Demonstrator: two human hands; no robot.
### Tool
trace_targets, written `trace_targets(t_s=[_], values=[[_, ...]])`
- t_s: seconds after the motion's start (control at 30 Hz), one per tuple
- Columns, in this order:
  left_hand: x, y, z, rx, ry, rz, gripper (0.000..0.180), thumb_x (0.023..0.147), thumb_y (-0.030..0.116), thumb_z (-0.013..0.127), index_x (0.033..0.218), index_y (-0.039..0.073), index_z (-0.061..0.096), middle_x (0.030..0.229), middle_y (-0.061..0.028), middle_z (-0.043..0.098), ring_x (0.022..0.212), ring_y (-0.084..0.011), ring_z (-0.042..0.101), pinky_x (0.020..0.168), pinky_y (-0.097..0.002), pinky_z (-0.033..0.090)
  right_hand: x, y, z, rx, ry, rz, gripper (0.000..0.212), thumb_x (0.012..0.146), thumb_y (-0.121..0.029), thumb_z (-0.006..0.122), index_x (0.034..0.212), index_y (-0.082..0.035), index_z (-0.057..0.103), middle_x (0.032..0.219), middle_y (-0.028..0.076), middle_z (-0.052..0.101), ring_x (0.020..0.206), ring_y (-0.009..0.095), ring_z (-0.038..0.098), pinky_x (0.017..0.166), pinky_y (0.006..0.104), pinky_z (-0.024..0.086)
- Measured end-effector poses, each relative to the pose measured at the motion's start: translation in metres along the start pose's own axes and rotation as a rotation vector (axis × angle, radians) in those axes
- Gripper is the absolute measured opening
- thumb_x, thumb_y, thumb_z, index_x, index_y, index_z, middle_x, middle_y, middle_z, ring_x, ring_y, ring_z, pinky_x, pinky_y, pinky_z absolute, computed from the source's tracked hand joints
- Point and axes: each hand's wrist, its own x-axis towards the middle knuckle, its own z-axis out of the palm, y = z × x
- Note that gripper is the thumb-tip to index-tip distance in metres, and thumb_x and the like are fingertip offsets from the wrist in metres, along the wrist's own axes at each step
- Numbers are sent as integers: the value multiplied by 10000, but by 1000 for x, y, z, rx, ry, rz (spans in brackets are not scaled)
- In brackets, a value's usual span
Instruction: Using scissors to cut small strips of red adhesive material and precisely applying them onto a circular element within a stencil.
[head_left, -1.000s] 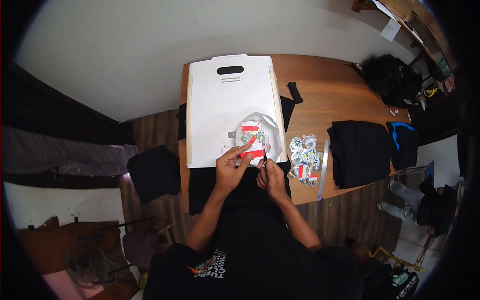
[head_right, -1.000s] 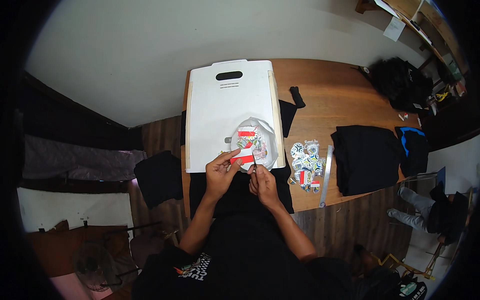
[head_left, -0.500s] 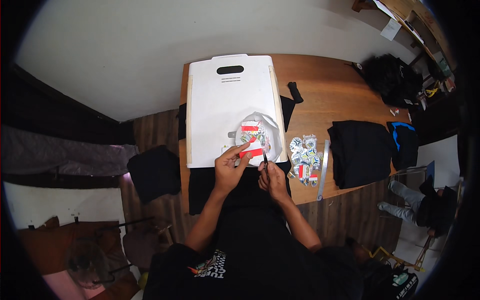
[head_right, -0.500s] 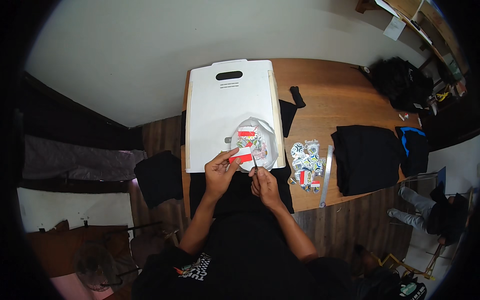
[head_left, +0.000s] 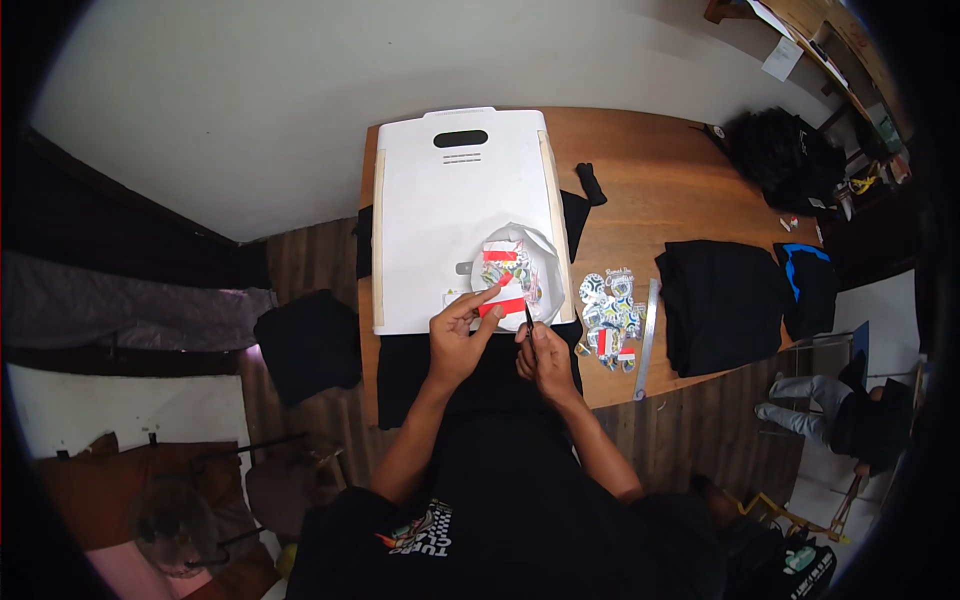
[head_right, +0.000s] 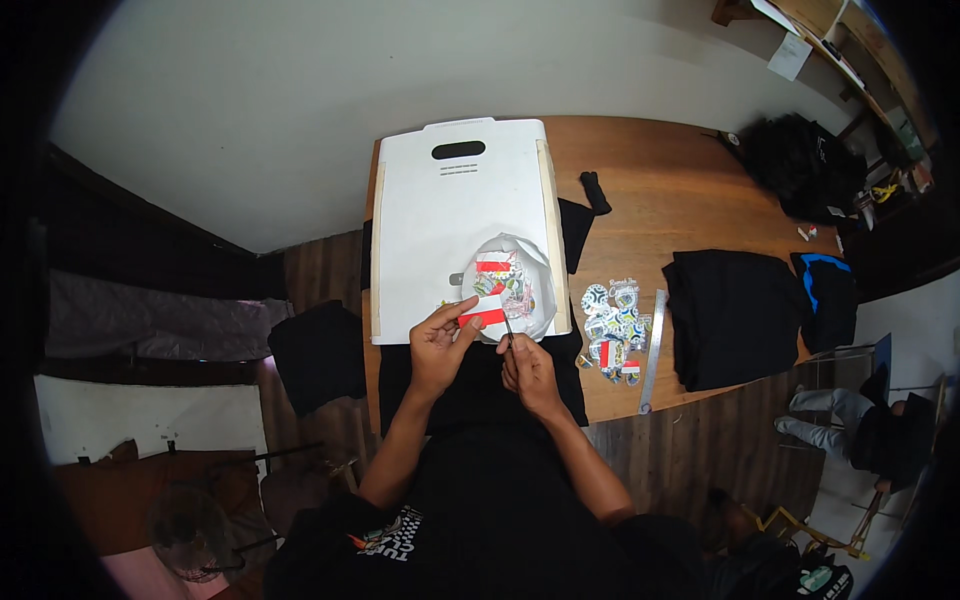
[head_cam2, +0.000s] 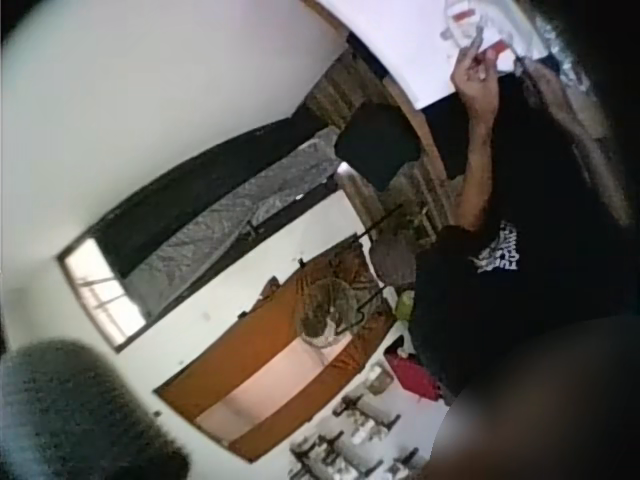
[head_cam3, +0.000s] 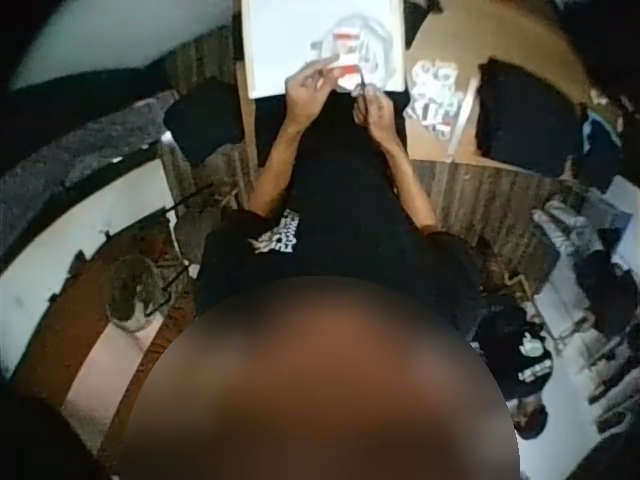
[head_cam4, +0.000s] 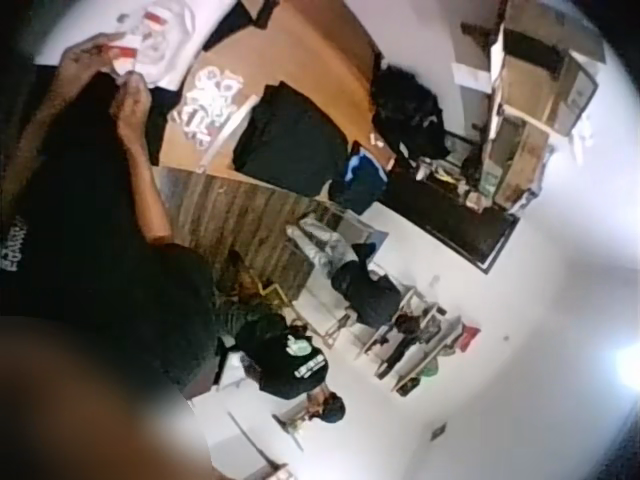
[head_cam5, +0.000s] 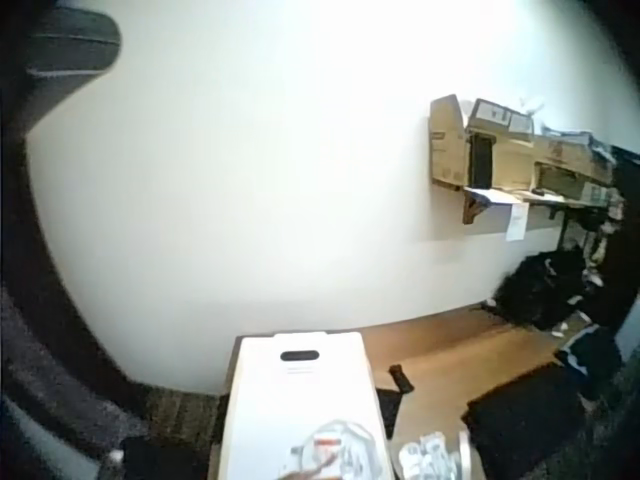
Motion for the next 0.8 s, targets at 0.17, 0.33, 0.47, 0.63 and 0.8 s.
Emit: trace_targets(t_s=[0.17, 0.33, 0.47, 0.63, 0.8], values=[[0, 0, 0, -7, 1, -6, 340, 919, -72, 657, 1256, -93, 619, 1122, -116, 634, 1015, -130, 630, 887, -239, 515, -1, -2, 0, -7, 38, 18, 366, 1099, -344, 371, 1013, -21, 520, 556, -54, 295, 417, 43, 239, 421, 228, 226], [1, -1, 0, -3, 0, 10, 338, 921, -69, 657, 1256, -96, 618, 1117, -117, 636, 1027, -138, 632, 901, -248, 516, -3, -1, -4, 3, 35, 32, 371, 1098, -354, 371, 1022, -23, 520, 555, -55, 291, 417, 42, 238, 421, 228, 225], [1, -3, -2, 2, 6, 24, 338, 924, -66, 655, 1259, -96, 616, 1116, -120, 637, 1032, -144, 634, 918, -259, 514, -9, 0, -3, 10, 13, 42, 384, 1095, -372, 372, 1033, -22, 518, 554, -54, 285, 418, 44, 236, 423, 225, 225], [1, 1, 0, -3, -2, 12, 339, 925, -69, 652, 1261, -93, 617, 1118, -124, 641, 1023, -140, 633, 911, -255, 511, -10, 0, 1, 40, -3, 46, 389, 1094, -380, 371, 1042, -21, 512, 557, -53, 285, 420, 45, 233, 424, 224, 226], [-1, -2, 2, 3, -15, -11, 333, 921, -73, 654, 1253, -90, 624, 1121, -125, 644, 1014, -136, 633, 901, -248, 508, -3, 1, 2, 47, 0, 26, 385, 1097, -374, 358, 1035, -25, 507, 557, -50, 284, 416, 48, 232, 423, 227, 225]])
